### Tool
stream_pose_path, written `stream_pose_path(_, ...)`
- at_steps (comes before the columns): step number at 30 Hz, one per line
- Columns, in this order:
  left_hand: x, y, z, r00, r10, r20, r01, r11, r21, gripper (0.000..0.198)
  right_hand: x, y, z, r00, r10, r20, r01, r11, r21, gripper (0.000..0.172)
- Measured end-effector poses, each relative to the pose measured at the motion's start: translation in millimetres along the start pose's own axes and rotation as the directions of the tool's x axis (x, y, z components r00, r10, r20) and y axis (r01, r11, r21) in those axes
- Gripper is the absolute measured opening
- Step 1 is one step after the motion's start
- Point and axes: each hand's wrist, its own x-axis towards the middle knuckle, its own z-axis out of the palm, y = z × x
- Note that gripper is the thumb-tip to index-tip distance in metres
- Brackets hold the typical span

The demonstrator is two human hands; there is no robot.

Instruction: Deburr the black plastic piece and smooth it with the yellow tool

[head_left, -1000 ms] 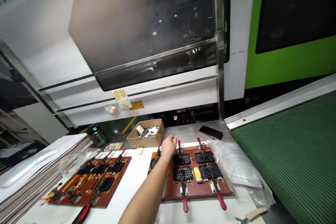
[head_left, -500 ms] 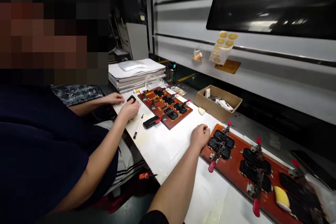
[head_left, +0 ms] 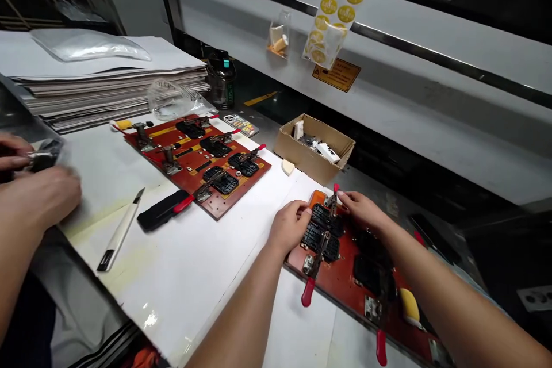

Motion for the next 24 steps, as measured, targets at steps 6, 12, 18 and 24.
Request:
stream_pose_path(6, 2.0, -5.4, -0.5, 0.999, -0.034, -0.011, 0.034, 0.999, -0.005, 0.019, 34.7, 4.7, 29.7, 0.992, -0.09, 0.085, 0.066, 0.966, 0.249, 0.046)
stream_pose_path(12, 2.7, -3.1, -1.2, 0.998, -0.055, -0.023, 0.055, 0.998, 0.008, 0.022, 19.9, 0.9, 11.8, 0.98, -0.196, -0.023, 0.194, 0.933, 0.302, 0.05)
stream_pose_path(18, 2.6, -2.1, -3.8, 0.999, -0.039, -0.004, 0.039, 0.999, -0.013, 0.017, -44.1, 13.6, 4.7, 0.972, -0.195, 0.129, 0.194, 0.981, 0.021, 0.042)
stream_pose_path(24, -2.7, 11.2, 1.7, 1.0, 0.0, -0.012, 0.001, 0.997, 0.071, 0.013, -96.4, 9.2, 12.5, 0.921, -0.371, 0.121, 0.383, 0.919, -0.096, 0.029)
